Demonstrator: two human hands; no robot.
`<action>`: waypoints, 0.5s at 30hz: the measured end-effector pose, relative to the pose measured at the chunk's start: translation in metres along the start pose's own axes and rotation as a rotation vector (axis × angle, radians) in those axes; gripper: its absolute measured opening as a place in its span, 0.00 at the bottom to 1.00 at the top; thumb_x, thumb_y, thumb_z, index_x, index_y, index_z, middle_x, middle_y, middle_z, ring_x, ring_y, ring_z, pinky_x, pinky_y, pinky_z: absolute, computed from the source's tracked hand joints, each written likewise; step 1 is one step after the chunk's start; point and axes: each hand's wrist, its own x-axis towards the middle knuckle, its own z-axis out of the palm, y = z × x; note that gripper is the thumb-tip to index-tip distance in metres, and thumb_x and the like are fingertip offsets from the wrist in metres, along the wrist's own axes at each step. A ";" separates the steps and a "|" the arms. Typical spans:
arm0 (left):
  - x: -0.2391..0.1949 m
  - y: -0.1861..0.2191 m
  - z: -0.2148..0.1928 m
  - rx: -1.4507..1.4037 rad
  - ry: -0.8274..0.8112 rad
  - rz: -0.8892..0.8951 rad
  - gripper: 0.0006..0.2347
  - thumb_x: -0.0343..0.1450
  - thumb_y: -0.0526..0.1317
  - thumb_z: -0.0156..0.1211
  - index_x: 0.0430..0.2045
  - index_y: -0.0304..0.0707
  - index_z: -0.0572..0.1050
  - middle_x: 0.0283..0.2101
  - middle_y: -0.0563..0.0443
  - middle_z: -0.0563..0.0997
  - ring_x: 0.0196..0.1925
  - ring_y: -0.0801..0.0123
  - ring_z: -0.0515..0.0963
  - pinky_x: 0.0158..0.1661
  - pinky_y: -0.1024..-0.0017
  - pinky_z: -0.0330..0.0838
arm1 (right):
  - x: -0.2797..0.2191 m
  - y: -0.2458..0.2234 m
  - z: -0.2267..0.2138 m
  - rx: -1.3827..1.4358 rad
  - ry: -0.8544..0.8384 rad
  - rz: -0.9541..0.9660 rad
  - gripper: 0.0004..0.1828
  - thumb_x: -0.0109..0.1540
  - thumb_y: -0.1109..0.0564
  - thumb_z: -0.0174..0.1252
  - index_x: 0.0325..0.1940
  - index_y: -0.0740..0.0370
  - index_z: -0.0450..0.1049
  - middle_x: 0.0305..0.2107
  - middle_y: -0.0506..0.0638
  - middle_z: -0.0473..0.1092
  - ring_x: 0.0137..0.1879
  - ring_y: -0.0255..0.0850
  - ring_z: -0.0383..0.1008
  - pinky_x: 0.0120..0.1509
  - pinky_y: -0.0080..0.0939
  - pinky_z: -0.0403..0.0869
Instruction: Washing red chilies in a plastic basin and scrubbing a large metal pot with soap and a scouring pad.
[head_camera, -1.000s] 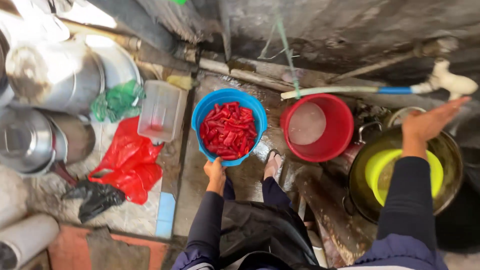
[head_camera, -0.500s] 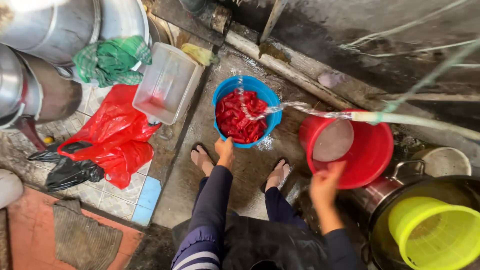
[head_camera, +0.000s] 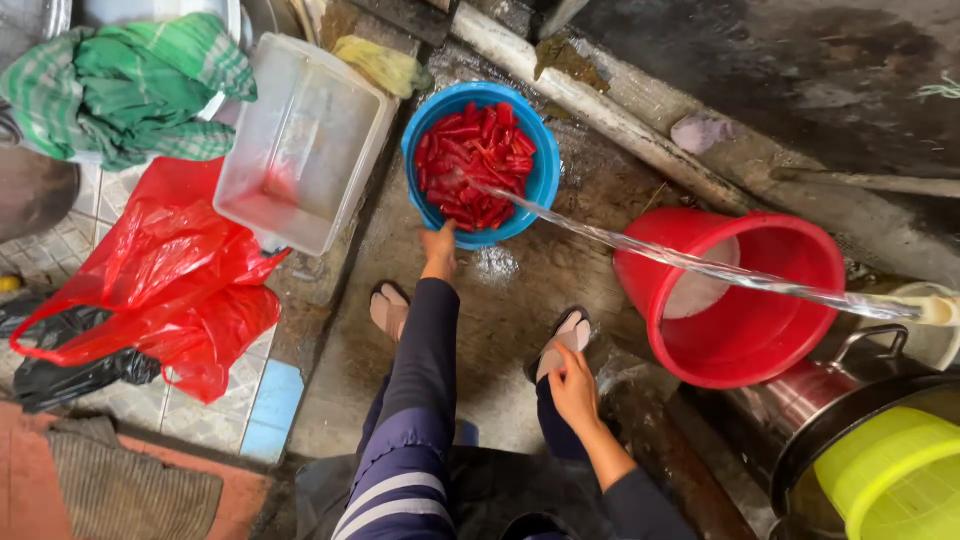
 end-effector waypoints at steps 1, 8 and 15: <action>-0.002 0.004 -0.003 0.079 0.034 0.019 0.25 0.67 0.39 0.67 0.57 0.25 0.69 0.56 0.28 0.75 0.64 0.44 0.72 0.63 0.49 0.65 | 0.013 -0.006 0.010 0.073 0.063 -0.045 0.27 0.57 0.58 0.62 0.61 0.44 0.75 0.47 0.42 0.72 0.44 0.40 0.81 0.44 0.40 0.80; -0.070 0.080 0.064 -0.364 -0.441 -0.128 0.16 0.73 0.49 0.64 0.49 0.42 0.76 0.51 0.47 0.77 0.55 0.57 0.76 0.52 0.49 0.74 | 0.178 -0.256 -0.092 1.031 0.137 -0.019 0.17 0.66 0.49 0.54 0.24 0.54 0.75 0.20 0.43 0.67 0.29 0.28 0.61 0.38 0.27 0.63; -0.137 0.160 0.065 -0.725 -0.617 -0.383 0.22 0.72 0.54 0.65 0.50 0.36 0.78 0.52 0.40 0.81 0.56 0.51 0.78 0.57 0.54 0.74 | 0.218 -0.263 -0.074 0.927 0.132 -0.003 0.15 0.65 0.48 0.56 0.26 0.53 0.76 0.22 0.43 0.69 0.33 0.30 0.63 0.41 0.30 0.65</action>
